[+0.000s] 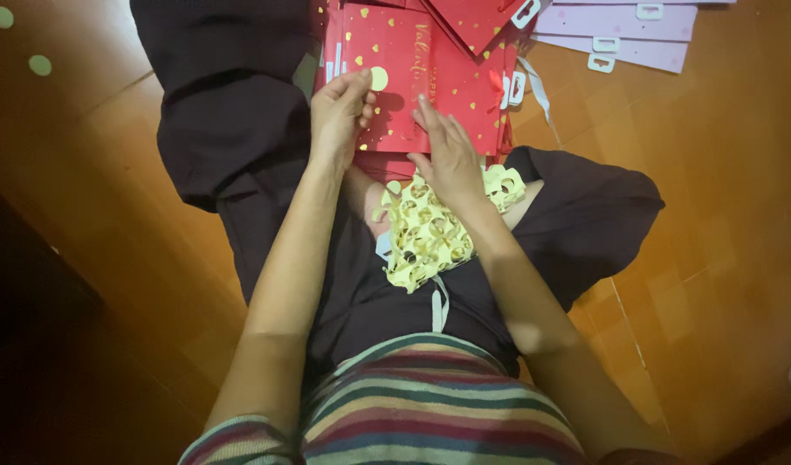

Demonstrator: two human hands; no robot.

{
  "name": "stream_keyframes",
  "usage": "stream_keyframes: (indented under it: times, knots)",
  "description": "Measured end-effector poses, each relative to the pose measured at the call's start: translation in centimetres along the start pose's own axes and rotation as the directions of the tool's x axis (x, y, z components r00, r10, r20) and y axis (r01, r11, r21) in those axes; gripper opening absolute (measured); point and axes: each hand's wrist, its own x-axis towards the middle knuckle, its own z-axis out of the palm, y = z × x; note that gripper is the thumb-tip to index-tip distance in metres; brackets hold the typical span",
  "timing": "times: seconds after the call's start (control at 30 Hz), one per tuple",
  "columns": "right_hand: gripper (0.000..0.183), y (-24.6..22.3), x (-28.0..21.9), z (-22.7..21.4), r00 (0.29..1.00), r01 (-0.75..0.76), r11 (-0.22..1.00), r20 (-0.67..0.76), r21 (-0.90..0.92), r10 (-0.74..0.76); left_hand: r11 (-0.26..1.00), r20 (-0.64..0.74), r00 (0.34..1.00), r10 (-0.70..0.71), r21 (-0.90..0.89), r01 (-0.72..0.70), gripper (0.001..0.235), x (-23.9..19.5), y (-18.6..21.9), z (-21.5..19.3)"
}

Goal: The person sits on the floor and repeatedly picks small yellow circular paper pieces from a pile, then places them onto red envelopes. The person handles the envelopes and paper pieces by hand throughout the clip.

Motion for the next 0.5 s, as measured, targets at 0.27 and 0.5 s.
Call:
stream_keyframes:
  times: [0.27,0.5]
  knots:
    - [0.072,0.5,0.3,-1.7,0.992,0.081,0.994,-0.095,-0.077,-0.088,0.992,-0.019,0.993,0.116,-0.039,-0.116,0.018,0.0,0.0,0.0]
    - [0.053,-1.7,-0.1,-7.2,0.880,0.168,0.961,-0.407,-0.219,-0.247,0.964,-0.092,0.977,0.192,-0.168,-0.206,0.018,0.7,0.4,-1.2]
